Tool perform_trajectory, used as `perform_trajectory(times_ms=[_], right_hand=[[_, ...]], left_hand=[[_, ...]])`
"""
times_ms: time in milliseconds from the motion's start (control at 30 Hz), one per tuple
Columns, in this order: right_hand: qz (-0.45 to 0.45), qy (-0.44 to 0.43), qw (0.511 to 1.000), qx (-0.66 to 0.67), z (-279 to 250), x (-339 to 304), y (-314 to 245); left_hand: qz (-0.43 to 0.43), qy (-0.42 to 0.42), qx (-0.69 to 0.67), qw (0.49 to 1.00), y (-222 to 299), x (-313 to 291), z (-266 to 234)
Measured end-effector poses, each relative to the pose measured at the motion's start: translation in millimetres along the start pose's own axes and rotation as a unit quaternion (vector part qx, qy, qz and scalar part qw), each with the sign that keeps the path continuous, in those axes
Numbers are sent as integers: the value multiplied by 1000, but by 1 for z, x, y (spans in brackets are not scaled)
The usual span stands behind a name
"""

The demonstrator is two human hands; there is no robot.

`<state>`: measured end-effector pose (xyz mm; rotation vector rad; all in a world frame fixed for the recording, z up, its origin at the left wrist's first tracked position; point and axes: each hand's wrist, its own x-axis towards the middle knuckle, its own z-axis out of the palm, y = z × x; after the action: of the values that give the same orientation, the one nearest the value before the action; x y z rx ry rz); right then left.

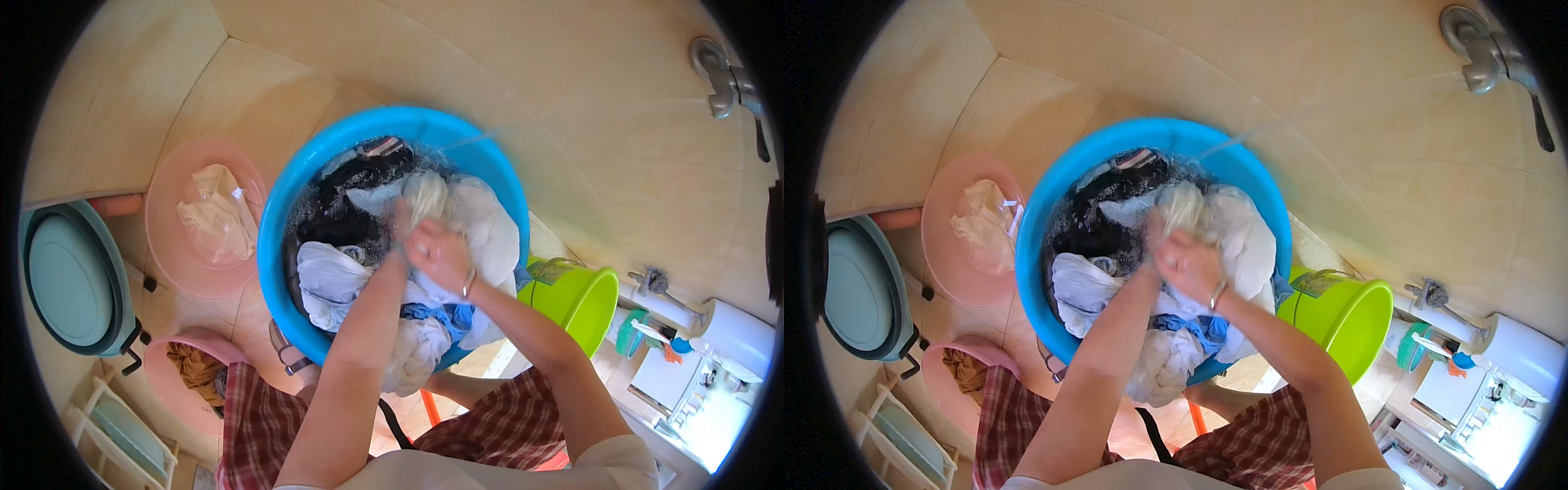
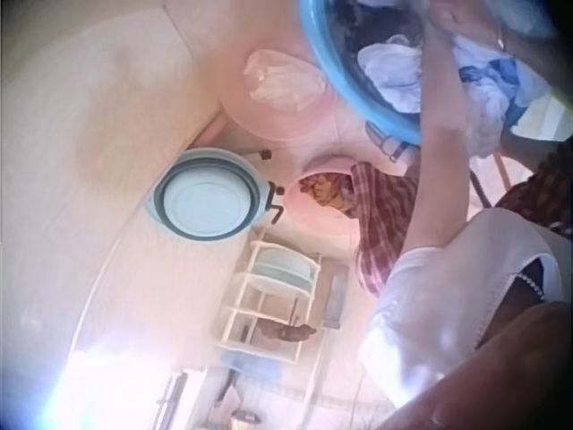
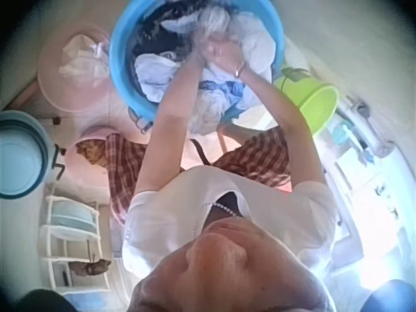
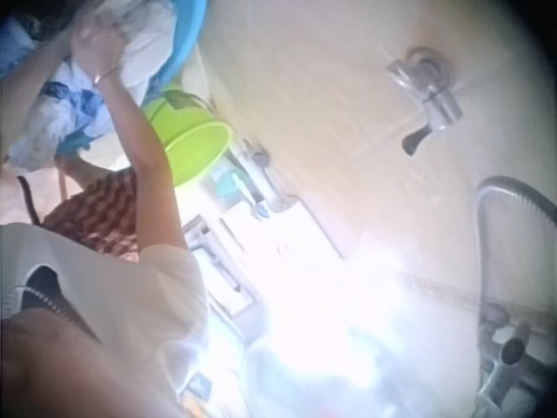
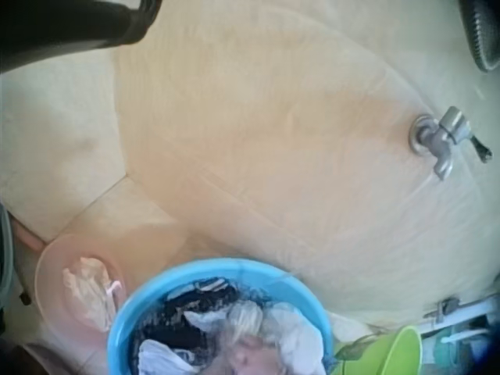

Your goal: The person transfers various clothes from a green bucket into a blue basin. They then fill the green bucket with water from a wall-mounted tap and pour it into the blue basin. Finally, the person washes the clothes by hand in the blue basin, agitating and rinsing them in the water.

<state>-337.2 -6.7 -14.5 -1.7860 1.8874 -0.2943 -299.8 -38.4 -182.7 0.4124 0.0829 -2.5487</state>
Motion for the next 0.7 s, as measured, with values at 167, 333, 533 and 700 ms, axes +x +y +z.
perform_trajectory(times_ms=[167,333,533,700], right_hand=[[21,109,993,49,-2,-7,-3],[51,154,986,-38,28,73,13],[97,82,986,-107,15,118,44],[113,118,980,-116,3,108,85]], left_hand=[[18,-61,-181,981,-21,1,9],[175,-6,-47,984,-27,21,-43],[133,374,219,891,12,6,28],[107,356,195,908,20,-2,29]])
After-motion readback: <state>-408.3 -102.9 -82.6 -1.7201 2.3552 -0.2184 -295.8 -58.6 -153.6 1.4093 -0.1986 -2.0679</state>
